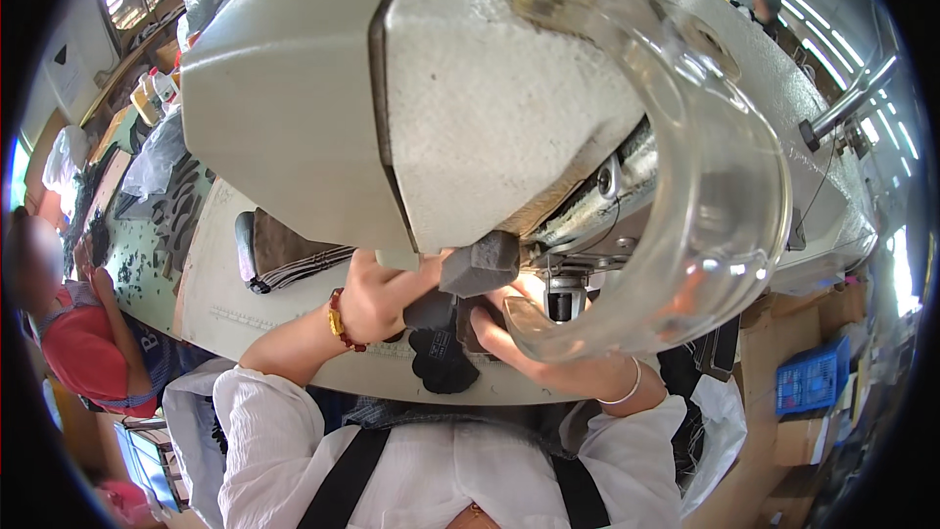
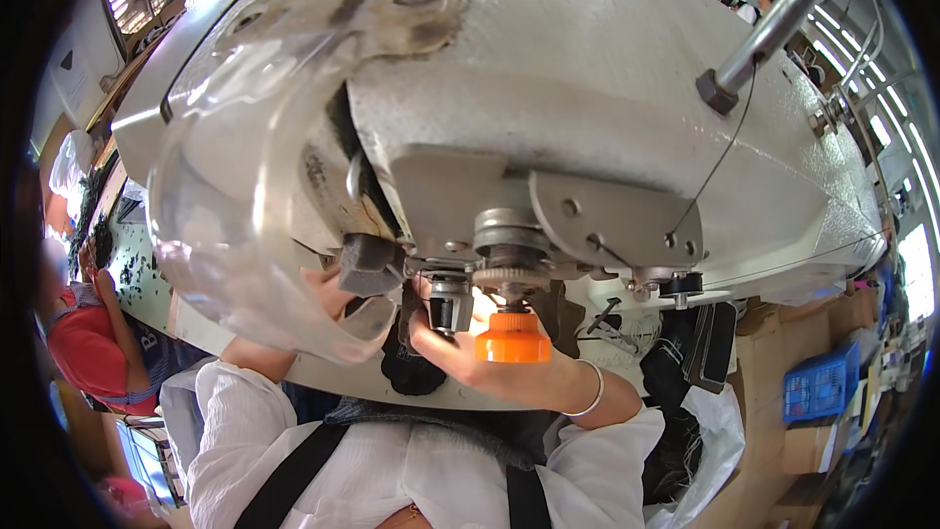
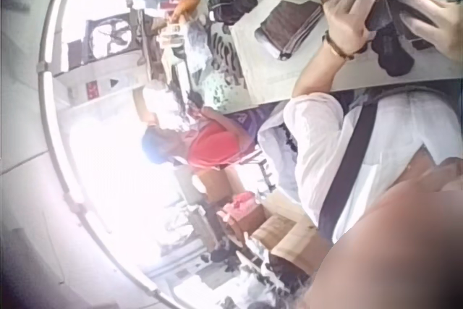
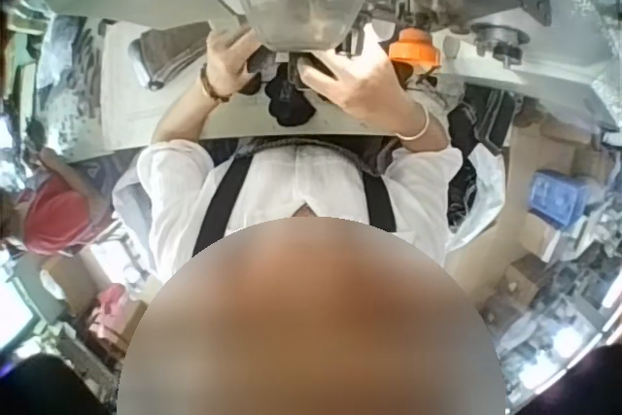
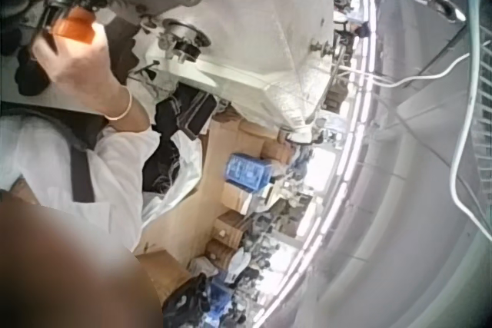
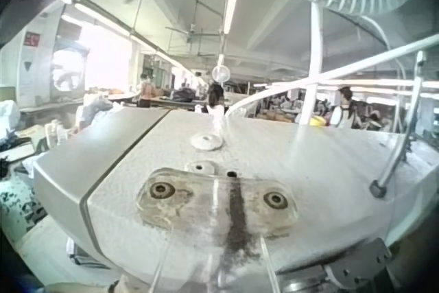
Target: Using an industrial sewing machine to stitch together leather and fabric components of a shoe upper.
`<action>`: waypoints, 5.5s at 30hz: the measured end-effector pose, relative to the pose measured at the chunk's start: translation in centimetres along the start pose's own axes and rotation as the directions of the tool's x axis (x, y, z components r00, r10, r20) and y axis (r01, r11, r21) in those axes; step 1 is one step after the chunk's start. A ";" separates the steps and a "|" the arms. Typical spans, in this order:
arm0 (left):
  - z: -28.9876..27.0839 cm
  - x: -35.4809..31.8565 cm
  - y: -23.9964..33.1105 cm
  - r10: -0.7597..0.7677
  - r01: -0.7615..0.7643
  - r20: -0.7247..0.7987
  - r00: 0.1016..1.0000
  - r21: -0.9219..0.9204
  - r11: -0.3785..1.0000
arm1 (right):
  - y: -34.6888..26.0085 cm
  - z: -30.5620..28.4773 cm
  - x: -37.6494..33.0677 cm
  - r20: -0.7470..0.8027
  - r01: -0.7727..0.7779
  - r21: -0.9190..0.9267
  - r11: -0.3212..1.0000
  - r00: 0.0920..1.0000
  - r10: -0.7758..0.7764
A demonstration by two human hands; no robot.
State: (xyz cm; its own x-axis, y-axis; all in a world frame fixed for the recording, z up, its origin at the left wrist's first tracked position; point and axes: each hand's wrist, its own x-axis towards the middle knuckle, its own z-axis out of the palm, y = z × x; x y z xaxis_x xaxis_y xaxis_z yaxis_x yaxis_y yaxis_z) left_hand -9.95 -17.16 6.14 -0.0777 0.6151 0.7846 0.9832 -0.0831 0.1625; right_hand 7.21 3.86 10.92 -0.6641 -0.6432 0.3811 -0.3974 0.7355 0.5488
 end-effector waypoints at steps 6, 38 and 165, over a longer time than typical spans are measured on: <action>-0.5 0.6 0.4 -0.189 0.161 -0.060 0.980 -0.313 0.936 | -0.6 0.5 0.2 -0.122 -0.033 0.141 0.989 0.991 0.051; 0.1 -0.7 -0.7 -0.182 0.176 0.013 0.983 -0.332 0.927 | -1.1 0.6 0.5 -0.225 0.037 0.088 0.995 0.974 -0.016; 1.5 -0.6 -2.3 0.192 -0.186 -0.117 0.975 0.060 0.981 | -0.3 8.5 -1.4 0.279 0.439 -0.881 0.174 0.781 -0.558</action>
State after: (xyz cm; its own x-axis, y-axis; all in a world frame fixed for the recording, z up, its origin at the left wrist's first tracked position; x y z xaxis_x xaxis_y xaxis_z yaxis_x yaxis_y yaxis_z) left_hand -11.88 -16.16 4.41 0.0934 0.4919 0.8656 0.9886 -0.1488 -0.0221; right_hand 2.85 6.38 3.88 -0.4736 -0.8538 -0.2163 0.1971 -0.3421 0.9188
